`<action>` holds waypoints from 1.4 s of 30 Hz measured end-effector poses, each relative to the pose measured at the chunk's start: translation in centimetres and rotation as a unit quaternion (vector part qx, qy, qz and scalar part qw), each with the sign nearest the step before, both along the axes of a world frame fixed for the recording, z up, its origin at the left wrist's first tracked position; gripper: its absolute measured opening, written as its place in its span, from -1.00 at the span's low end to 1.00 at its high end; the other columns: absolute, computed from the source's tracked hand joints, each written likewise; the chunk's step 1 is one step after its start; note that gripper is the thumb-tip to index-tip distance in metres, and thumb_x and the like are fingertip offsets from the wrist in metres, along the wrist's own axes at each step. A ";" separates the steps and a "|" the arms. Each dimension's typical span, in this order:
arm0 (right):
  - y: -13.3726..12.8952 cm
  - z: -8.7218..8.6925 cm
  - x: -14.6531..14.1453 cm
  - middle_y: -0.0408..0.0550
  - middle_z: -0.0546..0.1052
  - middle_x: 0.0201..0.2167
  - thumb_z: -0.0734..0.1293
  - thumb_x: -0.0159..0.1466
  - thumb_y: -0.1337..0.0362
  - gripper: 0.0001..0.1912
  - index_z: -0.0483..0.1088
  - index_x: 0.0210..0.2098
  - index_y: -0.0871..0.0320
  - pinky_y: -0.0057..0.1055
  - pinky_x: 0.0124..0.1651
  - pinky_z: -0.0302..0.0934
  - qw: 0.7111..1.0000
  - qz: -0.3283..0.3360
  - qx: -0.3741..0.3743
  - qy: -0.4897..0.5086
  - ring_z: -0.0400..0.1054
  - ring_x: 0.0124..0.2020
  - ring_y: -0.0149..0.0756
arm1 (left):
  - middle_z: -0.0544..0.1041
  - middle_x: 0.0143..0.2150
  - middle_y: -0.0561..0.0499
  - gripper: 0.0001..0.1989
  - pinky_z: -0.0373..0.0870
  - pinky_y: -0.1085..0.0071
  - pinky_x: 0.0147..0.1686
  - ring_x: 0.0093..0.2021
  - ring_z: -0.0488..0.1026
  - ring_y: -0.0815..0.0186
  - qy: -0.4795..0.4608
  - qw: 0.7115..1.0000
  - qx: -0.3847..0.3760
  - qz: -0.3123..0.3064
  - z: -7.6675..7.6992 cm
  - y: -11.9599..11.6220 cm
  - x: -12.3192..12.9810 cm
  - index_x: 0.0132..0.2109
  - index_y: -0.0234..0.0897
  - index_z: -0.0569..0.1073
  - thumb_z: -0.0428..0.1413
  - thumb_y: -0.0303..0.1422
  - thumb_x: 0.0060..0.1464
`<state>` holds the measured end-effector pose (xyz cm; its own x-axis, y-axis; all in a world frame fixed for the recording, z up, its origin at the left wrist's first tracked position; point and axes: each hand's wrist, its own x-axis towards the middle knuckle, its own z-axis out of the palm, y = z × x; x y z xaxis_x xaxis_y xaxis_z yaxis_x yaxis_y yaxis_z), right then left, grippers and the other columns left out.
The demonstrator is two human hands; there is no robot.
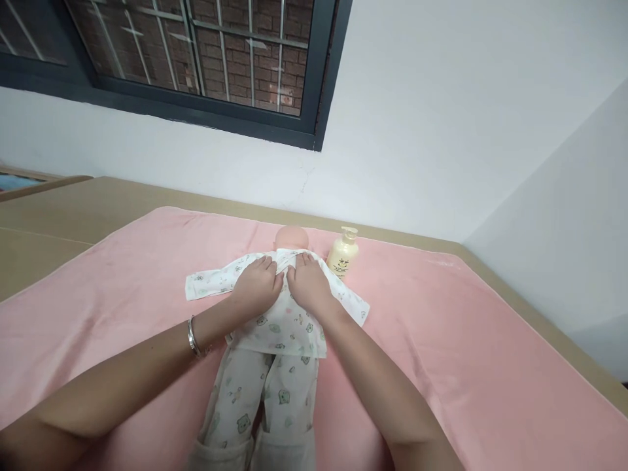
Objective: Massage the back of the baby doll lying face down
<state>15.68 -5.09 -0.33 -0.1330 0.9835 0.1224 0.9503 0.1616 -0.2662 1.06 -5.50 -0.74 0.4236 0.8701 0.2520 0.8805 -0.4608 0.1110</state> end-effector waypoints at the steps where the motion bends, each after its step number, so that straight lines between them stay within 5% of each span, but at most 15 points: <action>1: -0.4 0.4 -0.2 0.35 0.35 0.34 -0.02 0.51 0.29 -0.48 0.30 0.27 0.48 -0.18 0.45 -0.01 1.000 0.000 -0.004 -0.019 0.18 0.40 -0.03 | 0.49 0.21 -0.50 -0.49 0.28 -0.01 0.36 0.32 0.40 -0.13 -0.007 1.000 -0.013 0.003 0.1 0.0 -0.1 0.11 -0.64 0.50 -0.22 -0.34 0.39; 9: -3.0 3.4 -0.4 0.27 0.56 -0.01 0.02 0.48 0.30 -0.56 0.49 -0.05 0.33 -0.21 0.01 0.26 0.995 0.004 -0.071 -0.065 0.45 0.05 -0.01 | 0.14 0.51 -0.37 -0.34 0.03 0.03 0.52 0.55 0.05 -0.03 -0.091 0.990 -0.108 -0.027 -0.3 2.2 -1.3 0.43 -0.63 0.18 -0.19 -0.20 0.39; 14: -1.9 3.1 0.1 0.21 0.55 -0.01 0.03 0.50 0.24 -0.58 0.47 -0.09 0.27 -0.26 0.08 0.21 0.998 0.011 -0.060 -0.020 0.40 0.08 -0.07 | 0.28 0.46 -0.30 -0.41 0.11 0.00 0.51 0.51 0.17 0.00 -0.149 0.988 -0.044 0.019 -2.1 1.6 -0.3 0.38 -0.52 0.29 -0.18 -0.25 0.38; 18: 0.0 1.9 0.6 0.16 0.53 0.06 0.08 0.46 0.25 -0.64 0.45 -0.05 0.27 -0.29 0.15 0.23 0.997 0.018 -0.052 0.057 0.40 0.07 -0.14 | 0.38 0.40 -0.29 -0.48 0.22 -0.05 0.45 0.46 0.26 -0.04 -0.128 0.991 0.025 -0.007 -2.9 0.0 0.6 0.31 -0.46 0.39 -0.21 -0.37 0.37; 22: 0.1 0.4 -0.2 0.30 0.47 0.18 0.06 0.45 0.31 -0.55 0.40 0.12 0.44 -0.18 0.36 0.11 1.000 0.010 0.007 0.028 0.29 0.26 -0.02 | 0.34 0.43 -0.30 -0.46 0.20 -0.03 0.46 0.49 0.21 -0.02 -0.129 0.991 -0.020 -0.011 -2.0 0.2 0.2 0.34 -0.50 0.37 -0.21 -0.39 0.36; 28: -2.6 -0.2 -2.4 0.52 0.10 0.46 0.01 0.49 0.28 -0.34 0.02 0.43 0.68 -0.02 0.53 -0.15 0.996 0.037 0.017 -0.075 -0.06 0.52 0.16 | 0.40 0.40 -0.18 -0.47 0.25 0.12 0.46 0.42 0.33 0.14 -0.211 0.975 -0.053 -0.039 -1.4 3.1 -1.7 0.33 -0.39 0.39 -0.11 -0.32 0.31; 37: 0.6 -0.2 -0.5 0.40 0.27 0.39 -0.02 0.47 0.32 -0.42 0.24 0.31 0.57 -0.21 0.50 -0.08 1.000 -0.019 0.016 0.017 0.09 0.47 0.00 | 0.39 0.38 -0.32 -0.48 0.18 -0.02 0.49 0.46 0.26 -0.01 -0.134 0.991 0.010 -0.015 -2.0 0.5 0.2 0.30 -0.52 0.41 -0.15 -0.39 0.33; 40: -0.1 -0.3 -0.9 0.39 0.24 0.41 -0.01 0.49 0.30 -0.42 0.21 0.34 0.57 -0.15 0.51 -0.09 0.999 -0.022 0.028 -0.011 0.09 0.46 0.05 | 0.41 0.38 -0.25 -0.48 0.19 0.04 0.49 0.47 0.26 0.06 -0.175 0.984 -0.037 -0.015 -1.5 0.9 -0.2 0.29 -0.49 0.44 -0.17 -0.40 0.34; 42: -1.4 0.1 -1.5 0.40 0.40 0.29 0.00 0.49 0.29 -0.46 0.32 0.25 0.53 -0.12 0.46 0.01 0.998 -0.007 0.038 -0.051 0.23 0.37 0.08 | 0.43 0.38 -0.16 -0.48 0.21 0.11 0.49 0.45 0.29 0.16 -0.238 0.969 -0.069 0.001 -1.6 1.8 -0.8 0.29 -0.41 0.45 -0.18 -0.39 0.34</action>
